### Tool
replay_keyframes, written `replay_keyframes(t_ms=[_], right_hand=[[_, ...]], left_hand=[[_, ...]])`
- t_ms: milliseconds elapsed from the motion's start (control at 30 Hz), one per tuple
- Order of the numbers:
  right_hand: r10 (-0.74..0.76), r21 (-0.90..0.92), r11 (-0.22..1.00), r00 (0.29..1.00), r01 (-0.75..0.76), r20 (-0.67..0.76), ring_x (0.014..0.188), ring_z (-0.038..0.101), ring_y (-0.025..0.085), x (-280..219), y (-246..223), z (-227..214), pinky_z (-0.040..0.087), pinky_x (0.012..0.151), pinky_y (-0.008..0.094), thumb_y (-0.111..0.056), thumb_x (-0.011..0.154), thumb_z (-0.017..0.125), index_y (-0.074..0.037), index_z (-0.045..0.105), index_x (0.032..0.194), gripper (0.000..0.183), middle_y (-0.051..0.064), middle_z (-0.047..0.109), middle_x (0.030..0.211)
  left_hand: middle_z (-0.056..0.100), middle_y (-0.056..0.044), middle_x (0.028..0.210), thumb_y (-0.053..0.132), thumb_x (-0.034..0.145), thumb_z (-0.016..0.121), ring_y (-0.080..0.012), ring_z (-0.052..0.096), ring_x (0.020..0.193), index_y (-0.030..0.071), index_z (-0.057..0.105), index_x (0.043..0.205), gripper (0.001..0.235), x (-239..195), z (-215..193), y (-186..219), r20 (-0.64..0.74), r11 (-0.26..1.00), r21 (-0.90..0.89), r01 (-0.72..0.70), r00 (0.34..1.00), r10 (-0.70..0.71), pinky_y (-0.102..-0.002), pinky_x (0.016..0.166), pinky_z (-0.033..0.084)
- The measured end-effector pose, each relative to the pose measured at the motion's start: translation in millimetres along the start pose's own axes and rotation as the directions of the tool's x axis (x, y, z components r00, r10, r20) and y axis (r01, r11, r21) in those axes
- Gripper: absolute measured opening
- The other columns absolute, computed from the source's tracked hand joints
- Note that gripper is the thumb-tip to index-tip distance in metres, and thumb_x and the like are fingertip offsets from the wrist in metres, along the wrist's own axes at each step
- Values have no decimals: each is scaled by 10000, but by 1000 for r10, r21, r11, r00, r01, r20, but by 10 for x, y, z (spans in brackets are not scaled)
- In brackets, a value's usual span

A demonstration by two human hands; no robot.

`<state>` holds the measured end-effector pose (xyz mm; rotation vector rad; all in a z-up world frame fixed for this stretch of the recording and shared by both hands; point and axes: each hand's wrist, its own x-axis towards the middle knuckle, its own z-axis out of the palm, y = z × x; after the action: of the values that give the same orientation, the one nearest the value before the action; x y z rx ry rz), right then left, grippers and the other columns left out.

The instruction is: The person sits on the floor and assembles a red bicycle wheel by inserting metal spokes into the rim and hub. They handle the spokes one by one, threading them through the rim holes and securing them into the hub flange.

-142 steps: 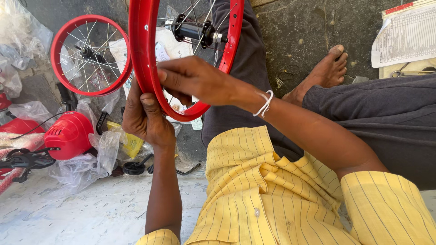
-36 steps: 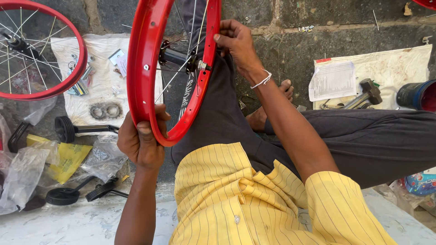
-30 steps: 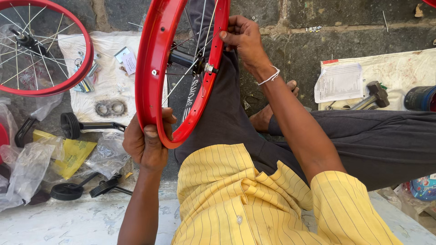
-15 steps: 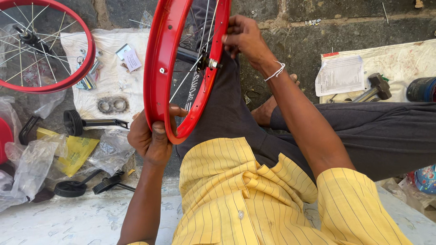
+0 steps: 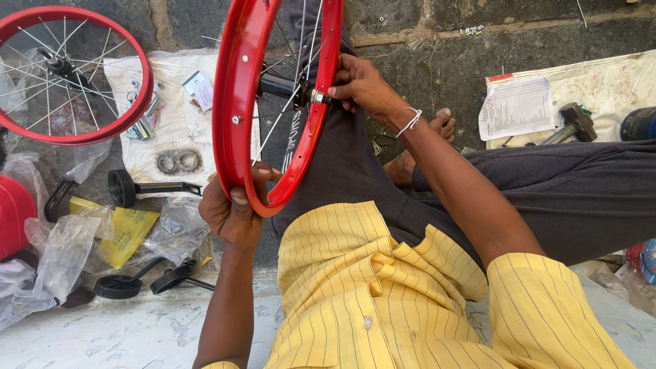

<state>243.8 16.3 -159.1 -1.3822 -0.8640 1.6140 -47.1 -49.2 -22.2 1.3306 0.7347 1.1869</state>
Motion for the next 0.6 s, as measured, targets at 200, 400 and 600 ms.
replay_keyframes(t_ms=[200,400,600], right_hand=[[-851,-637,497,473,589,-226,769,717,165,-407,-492,290,563,652,251,-33,1082,649,-45,641,1207,126,113,722,998],[-815,-416,486,570,769,102,726,685,210,-834,-1231,735,521,661,307,-124,1088,705,-4,646,1217,186,110,663,995],[-824,-398,371,495,839,275,819,666,250,-774,-1153,980,499,677,329,-110,1093,664,6,671,1171,140,130,656,1033]], left_hand=[[705,-182,939,425,1085,614,-93,544,577,-58,663,1077,486,288,-97,0,-7,997,-37,74,997,-74,-218,552,423],[686,-168,874,431,1099,596,-100,536,565,-83,653,1128,518,433,-162,44,0,996,29,83,997,-83,-216,522,395],[698,-174,835,423,1134,566,-109,515,523,-58,664,1145,490,384,-190,12,-16,996,23,82,997,-81,-211,502,386]])
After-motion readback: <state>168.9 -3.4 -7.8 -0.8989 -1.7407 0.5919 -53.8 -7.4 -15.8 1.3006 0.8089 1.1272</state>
